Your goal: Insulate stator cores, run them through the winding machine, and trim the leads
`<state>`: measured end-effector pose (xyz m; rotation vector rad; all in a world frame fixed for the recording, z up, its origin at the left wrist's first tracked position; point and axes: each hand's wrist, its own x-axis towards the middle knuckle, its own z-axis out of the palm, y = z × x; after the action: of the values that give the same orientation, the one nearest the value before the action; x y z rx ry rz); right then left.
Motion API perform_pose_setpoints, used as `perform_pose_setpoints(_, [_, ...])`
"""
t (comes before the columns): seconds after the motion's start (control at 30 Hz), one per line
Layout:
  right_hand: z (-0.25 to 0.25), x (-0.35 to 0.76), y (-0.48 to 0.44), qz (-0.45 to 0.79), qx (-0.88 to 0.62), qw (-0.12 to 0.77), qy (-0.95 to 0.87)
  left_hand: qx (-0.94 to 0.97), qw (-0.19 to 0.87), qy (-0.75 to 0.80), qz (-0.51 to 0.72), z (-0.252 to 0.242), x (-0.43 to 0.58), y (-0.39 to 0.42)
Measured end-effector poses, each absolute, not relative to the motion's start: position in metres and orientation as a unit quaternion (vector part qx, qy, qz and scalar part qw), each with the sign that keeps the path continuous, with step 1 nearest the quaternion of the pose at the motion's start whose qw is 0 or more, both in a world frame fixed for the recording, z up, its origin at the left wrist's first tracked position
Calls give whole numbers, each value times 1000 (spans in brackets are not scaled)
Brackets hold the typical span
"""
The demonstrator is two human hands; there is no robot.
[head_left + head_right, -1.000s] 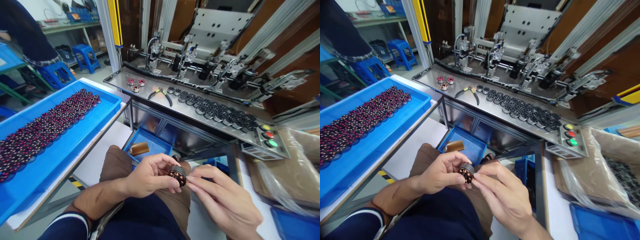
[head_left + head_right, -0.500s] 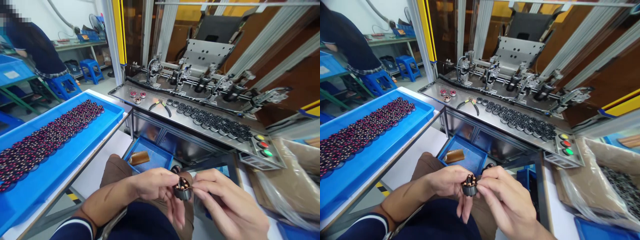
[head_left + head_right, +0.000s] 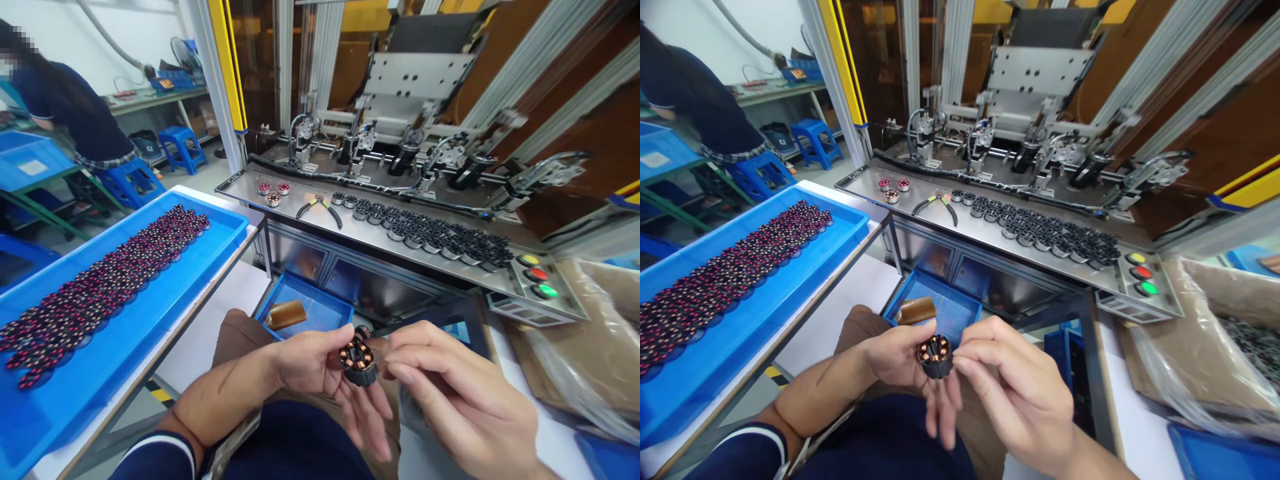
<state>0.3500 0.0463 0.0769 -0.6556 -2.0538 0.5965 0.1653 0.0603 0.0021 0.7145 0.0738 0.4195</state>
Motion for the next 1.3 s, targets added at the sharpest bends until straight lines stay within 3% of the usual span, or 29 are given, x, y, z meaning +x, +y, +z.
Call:
perform_pose_setpoints(0.1, [79,352,45,223,-276,440,-825,373,906,30,200,0,164,58])
perform_pose_setpoints(0.37, [76,350,42,218,-335,460,-793,357,743,124,553,11,164,42])
perform_pose_setpoints(0.47, [74,350,44,242,-291,454,-807,334,787,145,499,10,165,50])
perform_pose_setpoints(0.6, [73,350,47,261,-263,450,-813,349,908,89,213,4,166,61])
perform_pose_setpoints(0.67, [73,351,48,251,-276,457,-808,357,916,63,174,2,165,61])
perform_pose_setpoints(1.0, [71,349,49,212,-335,492,-775,423,697,194,546,2,172,45])
perform_pose_setpoints(1.3, [70,348,50,229,-287,504,-782,423,726,189,508,5,172,47])
